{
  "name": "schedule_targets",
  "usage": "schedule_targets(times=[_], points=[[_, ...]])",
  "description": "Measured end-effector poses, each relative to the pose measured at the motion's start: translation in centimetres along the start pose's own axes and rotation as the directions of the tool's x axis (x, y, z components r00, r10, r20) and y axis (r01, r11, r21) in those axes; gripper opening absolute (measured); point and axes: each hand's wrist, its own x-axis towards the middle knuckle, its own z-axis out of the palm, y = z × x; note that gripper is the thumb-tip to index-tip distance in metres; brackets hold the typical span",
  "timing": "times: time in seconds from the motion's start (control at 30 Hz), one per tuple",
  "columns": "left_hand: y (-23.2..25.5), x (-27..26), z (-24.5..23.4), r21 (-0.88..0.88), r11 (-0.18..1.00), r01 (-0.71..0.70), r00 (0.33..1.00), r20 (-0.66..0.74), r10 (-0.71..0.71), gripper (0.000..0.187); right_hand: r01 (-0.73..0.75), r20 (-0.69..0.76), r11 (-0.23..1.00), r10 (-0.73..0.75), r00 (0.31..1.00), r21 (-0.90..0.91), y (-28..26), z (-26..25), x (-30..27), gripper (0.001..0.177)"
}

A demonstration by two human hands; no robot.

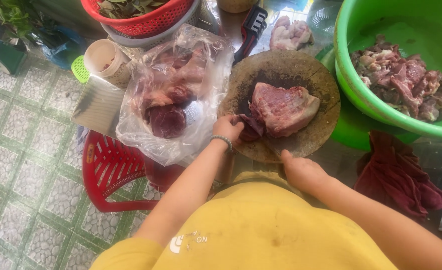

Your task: The person cuts large pieces of raw meat into smaller pieces using a cleaver on a round wooden cutting board. They transfer the cut meat into a green plastic basin. The person also handles a plastic bag containing more raw meat.

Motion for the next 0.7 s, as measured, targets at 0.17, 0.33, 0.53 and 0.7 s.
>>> schedule_targets(times=[0.17,0.33,0.53,0.7], points=[[0.6,0.0,-0.3,0.066,0.997,-0.034,0.989,0.147,0.024,0.039,0.084,-0.125,0.996,-0.080,0.989,0.031,-2.8,-0.6,4.8,0.031],[-1.3,0.4,0.2,0.063,0.965,-0.254,0.967,0.027,0.253,0.036,0.086,-0.196,0.996,-0.077,0.978,0.035,-4.0,-1.2,6.5,0.028],[-2.5,1.4,0.0,-0.445,0.875,0.191,0.971,0.218,-0.101,0.017,0.033,-0.116,0.989,-0.017,0.993,0.143,-0.9,-1.5,0.5,0.020],[-3.6,2.2,1.0,-0.551,0.817,0.170,0.977,0.200,-0.068,0.010,0.019,-0.145,1.000,-0.019,0.989,0.000,-3.3,-1.9,-2.5,0.027]])
